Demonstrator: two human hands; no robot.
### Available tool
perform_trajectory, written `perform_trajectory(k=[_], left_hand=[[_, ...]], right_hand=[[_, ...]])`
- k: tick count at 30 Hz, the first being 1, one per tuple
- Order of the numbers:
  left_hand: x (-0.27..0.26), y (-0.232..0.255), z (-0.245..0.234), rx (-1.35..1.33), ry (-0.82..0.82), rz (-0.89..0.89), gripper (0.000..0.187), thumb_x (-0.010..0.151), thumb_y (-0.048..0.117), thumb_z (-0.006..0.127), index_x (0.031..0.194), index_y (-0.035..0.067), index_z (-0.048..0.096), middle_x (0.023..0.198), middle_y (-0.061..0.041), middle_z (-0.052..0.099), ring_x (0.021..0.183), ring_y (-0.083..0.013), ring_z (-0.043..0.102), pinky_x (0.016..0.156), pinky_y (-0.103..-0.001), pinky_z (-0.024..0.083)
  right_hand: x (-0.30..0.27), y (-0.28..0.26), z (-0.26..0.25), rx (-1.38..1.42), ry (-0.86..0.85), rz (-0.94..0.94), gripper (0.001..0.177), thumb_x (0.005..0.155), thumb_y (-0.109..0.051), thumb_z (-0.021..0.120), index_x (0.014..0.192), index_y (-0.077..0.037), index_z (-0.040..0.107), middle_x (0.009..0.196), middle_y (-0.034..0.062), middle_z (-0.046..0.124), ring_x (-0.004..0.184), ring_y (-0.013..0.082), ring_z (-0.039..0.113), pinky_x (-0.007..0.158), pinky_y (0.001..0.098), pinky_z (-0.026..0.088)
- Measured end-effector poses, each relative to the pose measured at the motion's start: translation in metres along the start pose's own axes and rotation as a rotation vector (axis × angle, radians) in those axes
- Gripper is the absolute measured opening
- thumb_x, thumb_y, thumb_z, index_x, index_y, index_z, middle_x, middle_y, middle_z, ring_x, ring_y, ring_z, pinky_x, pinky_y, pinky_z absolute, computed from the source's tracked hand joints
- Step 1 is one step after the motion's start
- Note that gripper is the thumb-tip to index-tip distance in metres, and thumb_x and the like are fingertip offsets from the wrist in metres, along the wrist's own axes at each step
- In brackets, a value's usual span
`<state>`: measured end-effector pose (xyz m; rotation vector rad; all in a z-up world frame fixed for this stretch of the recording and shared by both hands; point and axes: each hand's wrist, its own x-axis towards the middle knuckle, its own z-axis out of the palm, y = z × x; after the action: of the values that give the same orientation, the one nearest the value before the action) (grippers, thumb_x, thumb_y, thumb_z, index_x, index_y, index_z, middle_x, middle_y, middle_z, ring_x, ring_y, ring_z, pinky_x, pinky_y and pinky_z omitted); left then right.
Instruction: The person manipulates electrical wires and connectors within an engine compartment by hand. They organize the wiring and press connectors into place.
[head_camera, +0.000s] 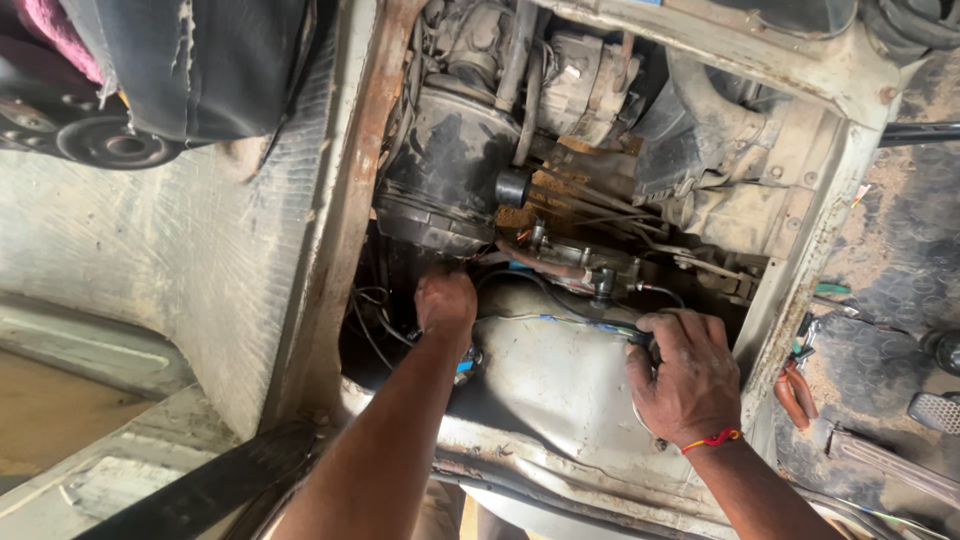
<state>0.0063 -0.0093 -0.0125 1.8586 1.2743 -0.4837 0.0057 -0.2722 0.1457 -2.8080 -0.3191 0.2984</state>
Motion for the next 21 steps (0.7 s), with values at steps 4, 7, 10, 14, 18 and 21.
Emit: perform_trajectory(k=[4,7,10,14,18,21], left_hand=[[0.012,0.005,0.000,0.087,-0.100,-0.101,0.036,0.093,0.027,0.052,0.111,0.001,0.070,0.119,-0.025,0.072,0.106,-0.0392,0.072,0.090,-0.045,0.058],[0.012,-0.002,0.005,0.133,-0.053,-0.019,0.036,0.095,0.027,0.052,0.107,0.000,0.071,0.118,-0.024,0.072,0.109,-0.0384,0.071,0.091,-0.043,0.057],[0.012,-0.005,0.003,0.995,-0.129,0.456,0.026,0.090,0.015,0.057,0.107,0.006,0.074,0.119,-0.018,0.073,0.113,-0.0341,0.071,0.093,-0.039,0.059],[0.013,0.001,0.002,0.481,-0.088,0.110,0.031,0.094,0.021,0.051,0.111,0.006,0.072,0.123,-0.018,0.070,0.114,-0.0350,0.068,0.094,-0.040,0.055],[0.016,-0.007,0.002,0.785,-0.136,0.318,0.034,0.095,0.023,0.048,0.108,0.005,0.074,0.123,-0.017,0.070,0.116,-0.0309,0.068,0.095,-0.036,0.056],[0.025,-0.011,0.006,0.596,-0.211,0.180,0.045,0.106,0.029,0.038,0.112,0.002,0.074,0.125,-0.018,0.072,0.116,-0.0296,0.070,0.097,-0.035,0.055]], right_hand=[[0.005,-0.001,0.002,0.039,0.038,-0.032,0.028,0.081,-0.020,0.072,0.106,-0.010,0.065,0.107,0.0087,0.066,0.101,0.0336,0.059,0.085,0.0463,0.051],[0.003,0.000,0.001,0.015,0.029,-0.033,0.027,0.083,-0.020,0.072,0.106,-0.010,0.065,0.106,0.0090,0.066,0.100,0.0336,0.059,0.084,0.0460,0.051],[0.002,-0.001,0.002,-0.007,0.019,-0.037,0.028,0.082,-0.021,0.073,0.106,-0.009,0.066,0.105,0.0093,0.065,0.100,0.0332,0.059,0.085,0.0458,0.052],[0.004,0.000,0.001,0.017,0.025,-0.022,0.027,0.082,-0.020,0.073,0.105,-0.010,0.066,0.105,0.0085,0.066,0.100,0.0327,0.059,0.085,0.0455,0.051],[0.003,-0.001,0.001,0.013,0.011,-0.014,0.026,0.082,-0.020,0.073,0.105,-0.009,0.066,0.105,0.0086,0.066,0.100,0.0324,0.060,0.084,0.0453,0.051],[0.003,-0.001,0.001,0.018,0.015,-0.019,0.026,0.082,-0.020,0.073,0.105,-0.009,0.066,0.105,0.0088,0.066,0.100,0.0327,0.060,0.085,0.0454,0.051]])
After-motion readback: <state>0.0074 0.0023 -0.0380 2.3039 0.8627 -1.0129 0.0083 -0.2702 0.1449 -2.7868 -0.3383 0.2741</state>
